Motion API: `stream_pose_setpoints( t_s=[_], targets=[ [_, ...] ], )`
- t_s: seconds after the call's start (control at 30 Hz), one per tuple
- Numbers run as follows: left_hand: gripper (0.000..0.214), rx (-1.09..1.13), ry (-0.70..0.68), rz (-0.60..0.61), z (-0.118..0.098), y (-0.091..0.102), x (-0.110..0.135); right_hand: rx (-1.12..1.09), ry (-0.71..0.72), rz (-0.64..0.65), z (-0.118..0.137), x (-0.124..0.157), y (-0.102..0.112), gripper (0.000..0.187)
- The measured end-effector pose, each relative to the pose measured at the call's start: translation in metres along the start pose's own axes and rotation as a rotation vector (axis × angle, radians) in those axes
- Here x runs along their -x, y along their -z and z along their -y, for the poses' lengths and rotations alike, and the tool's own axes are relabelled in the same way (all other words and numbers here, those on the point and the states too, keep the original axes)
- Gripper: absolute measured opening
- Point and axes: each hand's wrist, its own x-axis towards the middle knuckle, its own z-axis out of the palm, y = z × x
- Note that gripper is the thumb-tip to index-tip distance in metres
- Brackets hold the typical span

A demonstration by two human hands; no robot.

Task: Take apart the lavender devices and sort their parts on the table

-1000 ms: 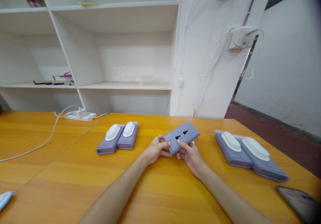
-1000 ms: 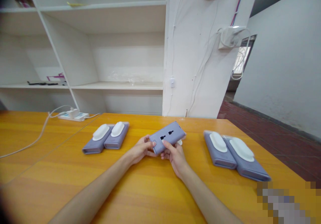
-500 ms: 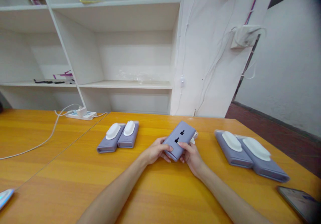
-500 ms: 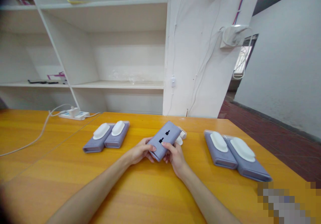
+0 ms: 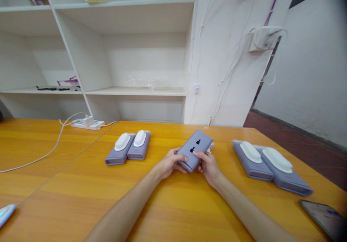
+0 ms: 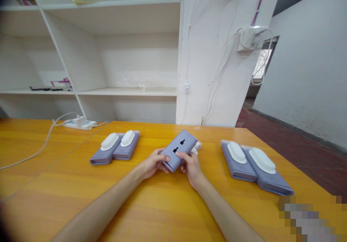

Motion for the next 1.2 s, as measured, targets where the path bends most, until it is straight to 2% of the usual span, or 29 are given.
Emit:
stream_pose_setpoints(
  t_s=[0.17,0.37,0.53,0.73,1.07,1.2],
  targets=[
    [0.048,0.033,-0.033,0.052,-0.003,0.001,0.003,0.012,-0.025,0.077,0.004,-0.002,0.007,0.028],
    [0.044,-0.098,0.043,0.159,-0.012,0.003,0.005,0.010,-0.085,0.176,0.007,0.001,0.008,0.028],
    [0.045,-0.150,0.080,0.143,-0.014,0.002,0.005,-0.031,-0.080,0.162,0.006,0.000,0.009,0.031],
    [0.055,-0.048,0.049,0.105,-0.008,0.002,0.005,-0.075,-0.082,0.135,0.007,-0.001,0.010,0.028],
    [0.054,-0.219,0.050,0.146,-0.012,0.005,0.006,-0.030,-0.144,0.231,0.017,0.002,0.014,0.030],
    [0.055,-0.141,0.033,0.100,-0.008,0.003,0.006,-0.053,-0.099,0.199,0.015,0.000,0.013,0.029]
  ],
)
